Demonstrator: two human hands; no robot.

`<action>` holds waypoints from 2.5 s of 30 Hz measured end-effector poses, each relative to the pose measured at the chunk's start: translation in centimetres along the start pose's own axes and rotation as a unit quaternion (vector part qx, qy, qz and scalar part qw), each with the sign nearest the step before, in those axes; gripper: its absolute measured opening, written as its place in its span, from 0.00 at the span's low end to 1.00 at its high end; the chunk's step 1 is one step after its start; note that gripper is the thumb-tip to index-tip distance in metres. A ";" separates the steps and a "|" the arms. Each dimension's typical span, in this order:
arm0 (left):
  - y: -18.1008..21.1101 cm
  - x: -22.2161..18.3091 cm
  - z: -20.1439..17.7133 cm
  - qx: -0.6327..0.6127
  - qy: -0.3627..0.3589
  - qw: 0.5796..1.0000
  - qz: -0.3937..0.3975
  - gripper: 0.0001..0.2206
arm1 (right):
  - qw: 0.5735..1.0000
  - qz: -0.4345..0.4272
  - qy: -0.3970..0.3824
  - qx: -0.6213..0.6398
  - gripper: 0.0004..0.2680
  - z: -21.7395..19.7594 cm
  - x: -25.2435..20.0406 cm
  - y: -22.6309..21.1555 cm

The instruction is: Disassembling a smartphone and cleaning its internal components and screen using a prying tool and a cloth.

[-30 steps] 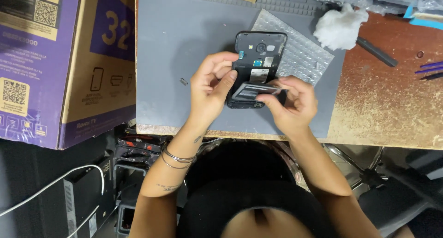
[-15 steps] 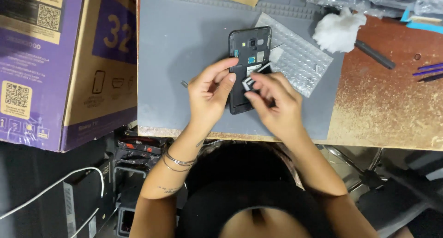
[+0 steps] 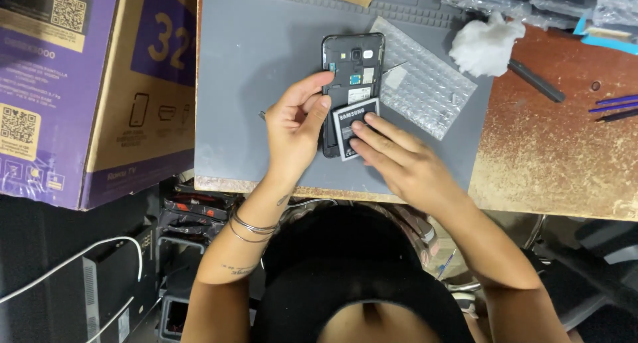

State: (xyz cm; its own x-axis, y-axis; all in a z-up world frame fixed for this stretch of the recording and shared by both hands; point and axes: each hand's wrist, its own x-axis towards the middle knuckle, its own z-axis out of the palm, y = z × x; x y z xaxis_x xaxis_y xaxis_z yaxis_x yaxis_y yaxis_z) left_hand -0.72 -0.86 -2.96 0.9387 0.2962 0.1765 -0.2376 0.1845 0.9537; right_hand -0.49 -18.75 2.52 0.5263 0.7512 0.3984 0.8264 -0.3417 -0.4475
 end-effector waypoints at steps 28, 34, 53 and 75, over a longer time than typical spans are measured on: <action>1.4 -1.4 1.8 -0.123 -0.157 0.980 0.021 0.34 | 0.951 0.171 0.244 0.078 0.07 2.2 1.2 -2.5; 2.1 -1.7 1.4 -0.348 -0.153 0.916 -0.127 0.40 | 0.960 0.086 0.176 0.198 0.10 -0.3 1.5 -3.7; 4.4 -2.7 2.0 -0.500 -0.178 0.779 -0.335 0.44 | 0.937 0.073 0.209 -0.272 0.10 -4.1 -0.3 2.1; 6.2 -2.2 -0.2 -0.468 -0.061 0.844 -0.257 0.43 | 0.960 0.219 0.126 -0.122 0.05 -8.6 -5.3 7.9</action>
State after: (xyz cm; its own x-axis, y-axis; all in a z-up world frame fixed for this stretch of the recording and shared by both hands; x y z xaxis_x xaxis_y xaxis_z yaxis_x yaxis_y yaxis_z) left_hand -4.33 -0.23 2.48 0.9830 -0.1362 -0.1231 0.1687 0.9347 0.3128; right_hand 4.97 -30.27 3.80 0.8397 0.3557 0.4103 0.5216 -0.7385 -0.4273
